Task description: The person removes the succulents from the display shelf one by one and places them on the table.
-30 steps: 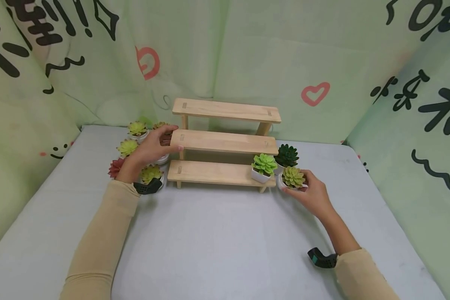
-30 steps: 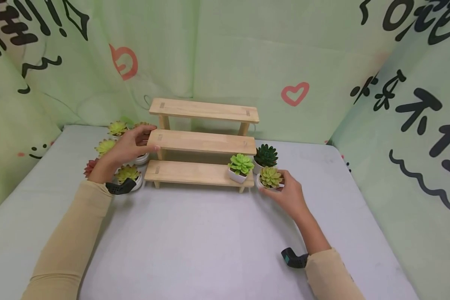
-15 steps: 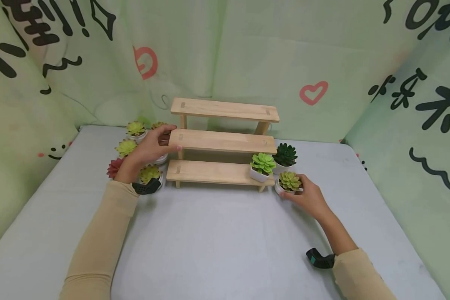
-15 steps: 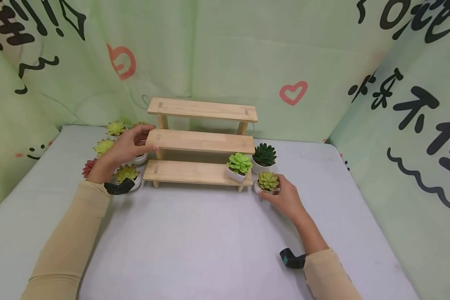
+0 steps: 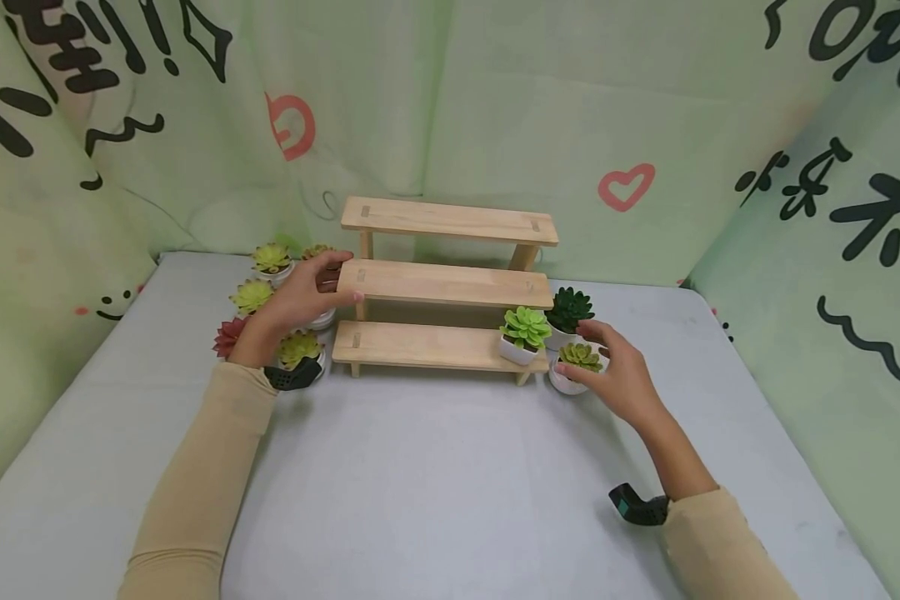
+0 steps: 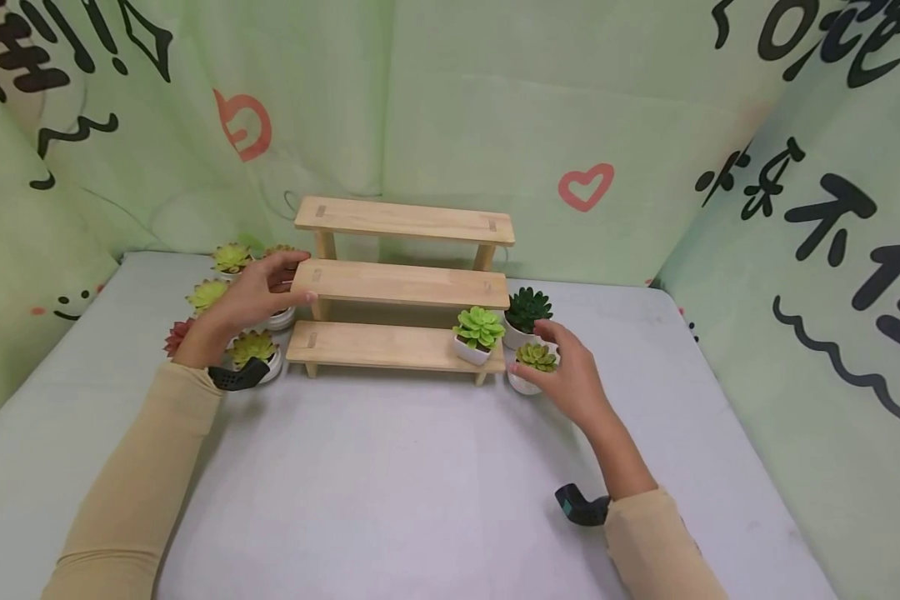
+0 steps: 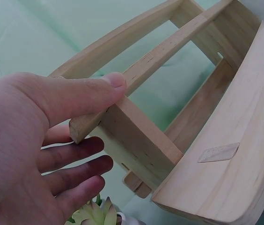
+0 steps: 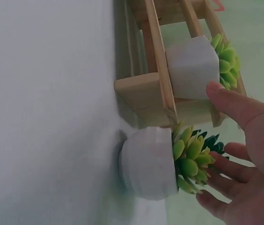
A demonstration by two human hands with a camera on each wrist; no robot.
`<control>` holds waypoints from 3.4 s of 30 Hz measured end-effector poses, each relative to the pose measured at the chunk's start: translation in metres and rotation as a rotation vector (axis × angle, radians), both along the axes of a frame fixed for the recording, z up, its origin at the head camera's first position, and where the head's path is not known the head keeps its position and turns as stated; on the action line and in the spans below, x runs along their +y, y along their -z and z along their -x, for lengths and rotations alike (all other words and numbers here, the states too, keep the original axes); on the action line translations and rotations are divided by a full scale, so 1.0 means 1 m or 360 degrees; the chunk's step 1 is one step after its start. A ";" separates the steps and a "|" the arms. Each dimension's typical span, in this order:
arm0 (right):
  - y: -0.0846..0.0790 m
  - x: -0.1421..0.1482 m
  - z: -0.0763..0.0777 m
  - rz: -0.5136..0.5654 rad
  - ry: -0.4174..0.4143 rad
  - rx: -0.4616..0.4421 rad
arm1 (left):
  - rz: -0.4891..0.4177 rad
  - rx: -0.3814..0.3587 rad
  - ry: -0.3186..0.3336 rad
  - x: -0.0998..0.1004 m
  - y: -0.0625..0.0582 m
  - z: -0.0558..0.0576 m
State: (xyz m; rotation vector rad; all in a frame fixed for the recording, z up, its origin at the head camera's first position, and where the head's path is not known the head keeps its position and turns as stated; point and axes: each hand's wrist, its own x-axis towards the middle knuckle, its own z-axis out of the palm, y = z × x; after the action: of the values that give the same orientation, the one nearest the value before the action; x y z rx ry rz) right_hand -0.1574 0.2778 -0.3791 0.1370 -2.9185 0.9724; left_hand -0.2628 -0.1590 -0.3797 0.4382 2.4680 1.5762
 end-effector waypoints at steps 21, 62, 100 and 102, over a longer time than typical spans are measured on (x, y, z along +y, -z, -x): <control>-0.007 -0.034 0.010 0.0119 -0.0100 0.0036 | -0.0025 -0.0015 0.0006 -0.001 0.000 0.000; -0.021 0.026 -0.006 0.0147 0.0323 0.0330 | -0.0037 -0.0025 0.0013 -0.001 0.003 0.000; 0.030 0.067 0.015 0.0040 0.0451 -0.0100 | -0.0038 -0.0024 0.0011 -0.003 0.002 -0.001; 0.029 0.067 0.014 0.0054 0.0438 -0.0116 | -0.0033 -0.0017 0.0015 -0.003 0.003 0.000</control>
State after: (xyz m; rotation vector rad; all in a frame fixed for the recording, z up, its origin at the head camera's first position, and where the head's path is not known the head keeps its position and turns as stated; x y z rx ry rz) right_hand -0.1712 0.3443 -0.4084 -0.2999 -2.8778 0.9973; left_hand -0.2626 -0.1625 -0.3823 0.4426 2.4404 1.5977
